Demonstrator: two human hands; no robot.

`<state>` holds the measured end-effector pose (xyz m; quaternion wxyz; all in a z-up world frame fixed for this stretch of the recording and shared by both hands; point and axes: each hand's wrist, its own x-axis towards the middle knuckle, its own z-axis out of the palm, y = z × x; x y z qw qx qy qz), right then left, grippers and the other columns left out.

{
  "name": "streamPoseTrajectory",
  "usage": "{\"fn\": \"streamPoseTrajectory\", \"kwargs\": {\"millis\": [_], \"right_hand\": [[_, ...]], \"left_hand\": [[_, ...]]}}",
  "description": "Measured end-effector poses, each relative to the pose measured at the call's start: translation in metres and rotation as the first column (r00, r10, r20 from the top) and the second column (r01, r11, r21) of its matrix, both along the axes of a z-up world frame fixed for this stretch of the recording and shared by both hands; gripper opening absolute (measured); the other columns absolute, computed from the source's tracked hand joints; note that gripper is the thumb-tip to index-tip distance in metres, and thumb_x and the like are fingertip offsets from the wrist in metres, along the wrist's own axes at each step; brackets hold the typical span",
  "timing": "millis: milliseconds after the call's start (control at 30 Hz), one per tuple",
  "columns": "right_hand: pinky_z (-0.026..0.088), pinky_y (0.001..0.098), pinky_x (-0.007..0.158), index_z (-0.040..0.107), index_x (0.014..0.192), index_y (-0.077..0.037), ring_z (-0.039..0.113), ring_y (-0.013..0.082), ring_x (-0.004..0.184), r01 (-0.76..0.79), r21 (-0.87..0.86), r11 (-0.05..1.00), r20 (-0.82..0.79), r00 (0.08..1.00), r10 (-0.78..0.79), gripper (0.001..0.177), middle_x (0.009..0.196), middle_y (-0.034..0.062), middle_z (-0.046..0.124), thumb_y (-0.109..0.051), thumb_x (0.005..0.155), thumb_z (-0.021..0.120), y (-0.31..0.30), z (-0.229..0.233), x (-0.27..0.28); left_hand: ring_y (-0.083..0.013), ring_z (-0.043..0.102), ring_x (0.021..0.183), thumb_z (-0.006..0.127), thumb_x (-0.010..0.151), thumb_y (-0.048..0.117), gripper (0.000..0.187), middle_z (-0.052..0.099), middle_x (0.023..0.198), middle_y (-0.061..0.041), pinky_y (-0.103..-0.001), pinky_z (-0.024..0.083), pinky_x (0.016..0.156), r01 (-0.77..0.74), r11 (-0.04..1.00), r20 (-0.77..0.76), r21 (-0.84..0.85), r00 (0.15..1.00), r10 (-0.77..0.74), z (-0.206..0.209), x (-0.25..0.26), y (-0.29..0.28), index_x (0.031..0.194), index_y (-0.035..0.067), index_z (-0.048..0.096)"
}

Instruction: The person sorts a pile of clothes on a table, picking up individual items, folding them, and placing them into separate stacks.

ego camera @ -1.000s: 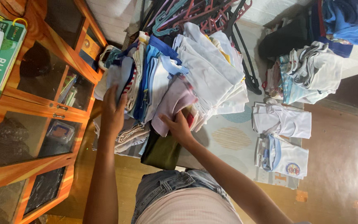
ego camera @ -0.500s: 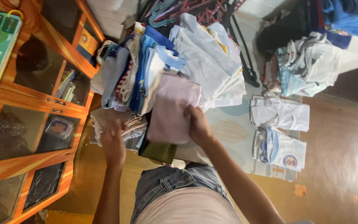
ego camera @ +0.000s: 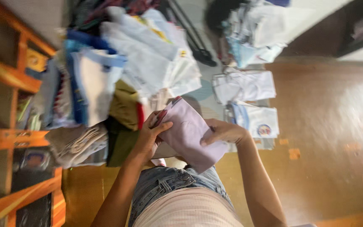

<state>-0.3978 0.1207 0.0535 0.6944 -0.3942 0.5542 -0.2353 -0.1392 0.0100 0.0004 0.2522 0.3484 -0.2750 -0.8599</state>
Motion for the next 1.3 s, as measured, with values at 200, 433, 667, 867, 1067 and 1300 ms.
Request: {"fn": "streamPoseTrajectory", "kwargs": {"millis": [200, 433, 667, 867, 1067, 1300], "right_hand": [[0.051, 0.0296, 0.092, 0.063, 0.135, -0.005, 0.072, 0.0179, 0.094, 0.327, 0.082, 0.941, -0.230, 0.925, -0.302, 0.065, 0.098, 0.0134, 0.079, -0.013, 0.073, 0.082, 0.071, 0.003, -0.106], [0.053, 0.0348, 0.087, 0.063, 0.125, -0.001, 0.073, 0.0172, 0.091, 0.615, -0.144, 0.775, -0.382, 0.688, -0.617, 0.055, 0.095, 0.0144, 0.079, -0.009, 0.075, 0.083, 0.134, -0.036, -0.220], [0.059, 0.0408, 0.089, 0.065, 0.132, -0.011, 0.073, 0.0272, 0.105, 0.412, -0.337, 0.847, -0.695, 0.498, -0.519, 0.056, 0.114, 0.0159, 0.076, -0.019, 0.079, 0.081, 0.150, -0.122, -0.285], [0.042, 0.0521, 0.113, 0.024, 0.158, -0.014, 0.040, 0.0424, 0.142, 0.450, -0.185, 0.874, -0.785, 0.467, -0.407, 0.101, 0.157, 0.0257, 0.031, -0.041, 0.081, 0.084, 0.154, -0.166, -0.265], [0.018, 0.0686, 0.117, 0.021, 0.162, -0.027, 0.003, 0.0474, 0.154, 0.233, -0.272, 0.934, -0.889, 0.312, -0.336, 0.077, 0.169, 0.0274, 0.001, -0.043, 0.099, 0.063, 0.163, -0.159, -0.199], [0.013, 0.0719, 0.117, 0.034, 0.158, -0.032, 0.004, 0.0420, 0.156, 0.093, -0.335, 0.938, -0.900, 0.262, -0.347, 0.064, 0.170, 0.0195, 0.006, -0.056, 0.100, 0.048, 0.168, -0.164, -0.192]], "left_hand": [[-0.0164, 0.067, 0.090, 0.084, 0.071, 0.011, 0.077, 0.068, 0.104, -0.002, -0.035, 0.060, 0.076, 0.303, 0.952, 0.237, -0.052, 0.929, -0.283, -0.011, -0.084, 0.038, 0.137, 0.020, 0.045], [-0.0174, 0.063, 0.088, 0.082, 0.078, 0.005, 0.083, 0.059, 0.102, -0.003, -0.032, 0.055, 0.080, 0.551, 0.655, 0.421, -0.517, 0.830, -0.366, -0.052, -0.205, 0.101, 0.146, 0.028, 0.038], [-0.0332, 0.064, 0.104, 0.082, 0.081, 0.019, 0.061, 0.058, 0.117, -0.017, -0.041, 0.055, 0.094, 0.680, 0.566, 0.598, -0.465, 0.713, -0.365, -0.117, -0.266, 0.141, 0.138, 0.026, 0.061], [-0.0593, 0.020, 0.144, 0.089, 0.080, 0.033, 0.082, 0.011, 0.157, -0.037, -0.064, 0.033, 0.112, 0.725, 0.532, 0.816, -0.438, 0.569, -0.104, -0.135, -0.275, 0.152, 0.147, 0.026, 0.043], [-0.0563, 0.014, 0.149, 0.090, 0.075, 0.032, 0.099, 0.006, 0.162, -0.034, -0.064, 0.029, 0.116, 0.720, 0.341, 0.764, -0.605, 0.646, -0.009, -0.132, -0.289, 0.162, 0.155, 0.035, 0.033], [-0.0536, 0.015, 0.151, 0.088, 0.074, 0.029, 0.105, 0.000, 0.164, -0.032, -0.056, 0.034, 0.118, 0.770, 0.421, 0.763, -0.479, 0.602, -0.234, -0.120, -0.280, 0.167, 0.159, 0.035, 0.026]]}}
